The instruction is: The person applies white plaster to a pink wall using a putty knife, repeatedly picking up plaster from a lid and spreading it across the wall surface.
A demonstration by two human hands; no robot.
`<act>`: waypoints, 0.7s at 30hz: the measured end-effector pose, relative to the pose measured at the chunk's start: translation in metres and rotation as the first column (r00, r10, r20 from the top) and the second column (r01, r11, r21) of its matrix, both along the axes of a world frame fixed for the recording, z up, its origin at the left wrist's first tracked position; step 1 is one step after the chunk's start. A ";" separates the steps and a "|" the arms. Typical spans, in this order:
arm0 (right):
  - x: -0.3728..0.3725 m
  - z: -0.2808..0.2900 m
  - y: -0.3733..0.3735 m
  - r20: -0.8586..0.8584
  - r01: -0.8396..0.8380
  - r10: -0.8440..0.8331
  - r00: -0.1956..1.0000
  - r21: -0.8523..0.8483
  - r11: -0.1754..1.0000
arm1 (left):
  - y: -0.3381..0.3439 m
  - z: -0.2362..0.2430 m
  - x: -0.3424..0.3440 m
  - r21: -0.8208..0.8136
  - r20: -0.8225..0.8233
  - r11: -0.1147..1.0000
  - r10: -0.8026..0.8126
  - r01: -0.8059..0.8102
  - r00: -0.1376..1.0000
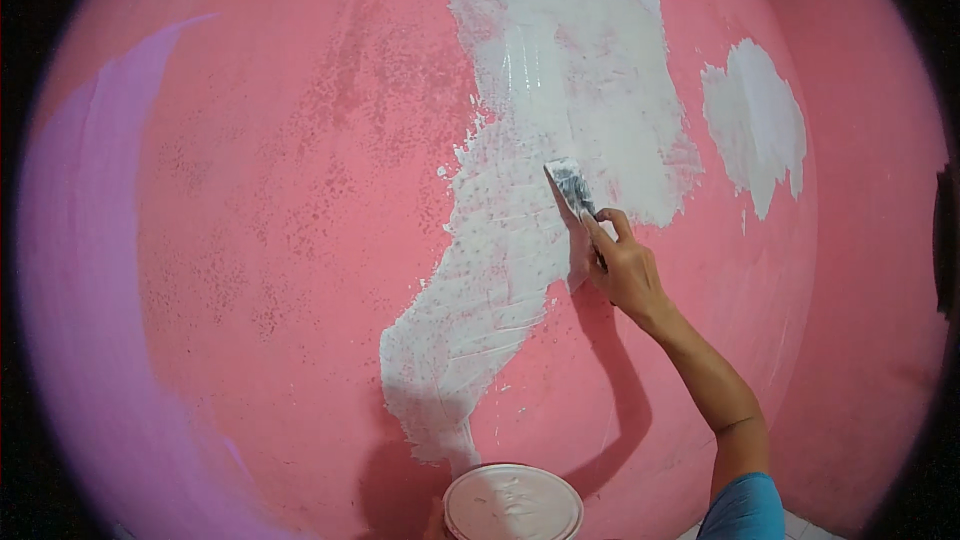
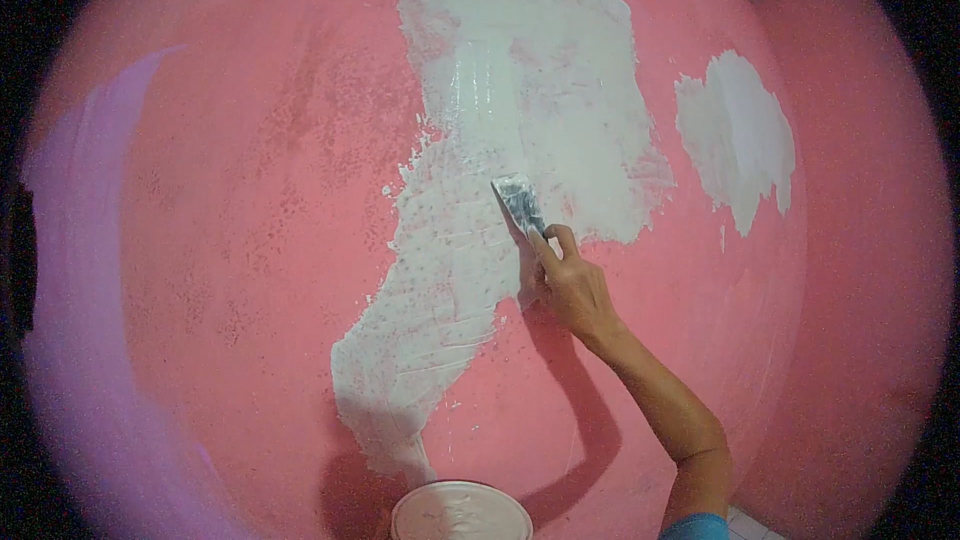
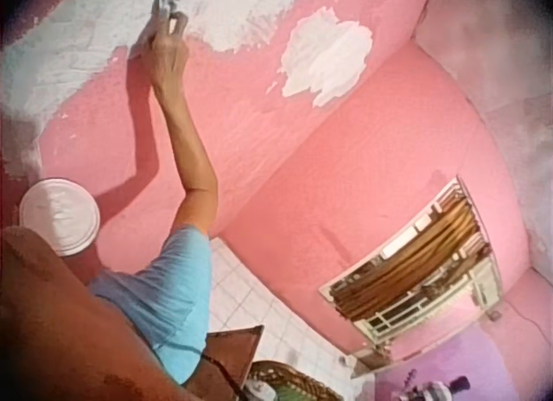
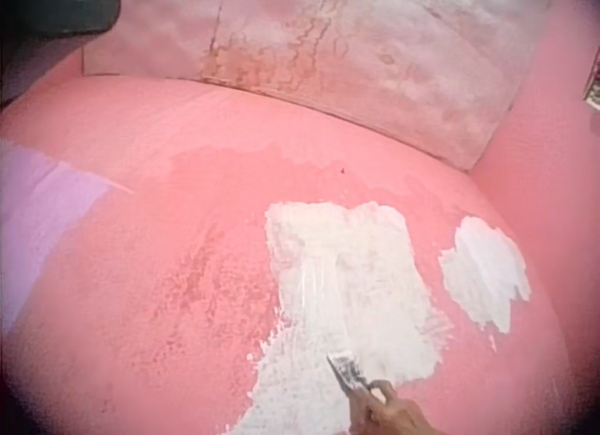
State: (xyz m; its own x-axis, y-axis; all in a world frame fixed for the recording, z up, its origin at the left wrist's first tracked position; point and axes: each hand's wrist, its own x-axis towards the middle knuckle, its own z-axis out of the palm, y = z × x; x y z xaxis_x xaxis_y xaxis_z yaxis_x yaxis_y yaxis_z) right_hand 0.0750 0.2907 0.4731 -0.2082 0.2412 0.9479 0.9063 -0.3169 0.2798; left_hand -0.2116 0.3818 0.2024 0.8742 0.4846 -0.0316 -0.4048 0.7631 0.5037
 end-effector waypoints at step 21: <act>0.015 0.009 -0.005 -0.006 0.082 -0.081 0.997 0.077 0.994 | 0.001 -0.037 0.018 0.533 0.010 0.839 0.120 -0.107 0.993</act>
State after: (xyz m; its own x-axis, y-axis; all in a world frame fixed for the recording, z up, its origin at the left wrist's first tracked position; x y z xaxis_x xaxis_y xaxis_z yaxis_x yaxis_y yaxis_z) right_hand 0.0903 0.2858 0.4825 -0.1884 0.1832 0.9649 0.8773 -0.4103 0.2492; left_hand -0.1938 0.3830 0.1659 0.8143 0.5284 0.2402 -0.4553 0.3249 0.8289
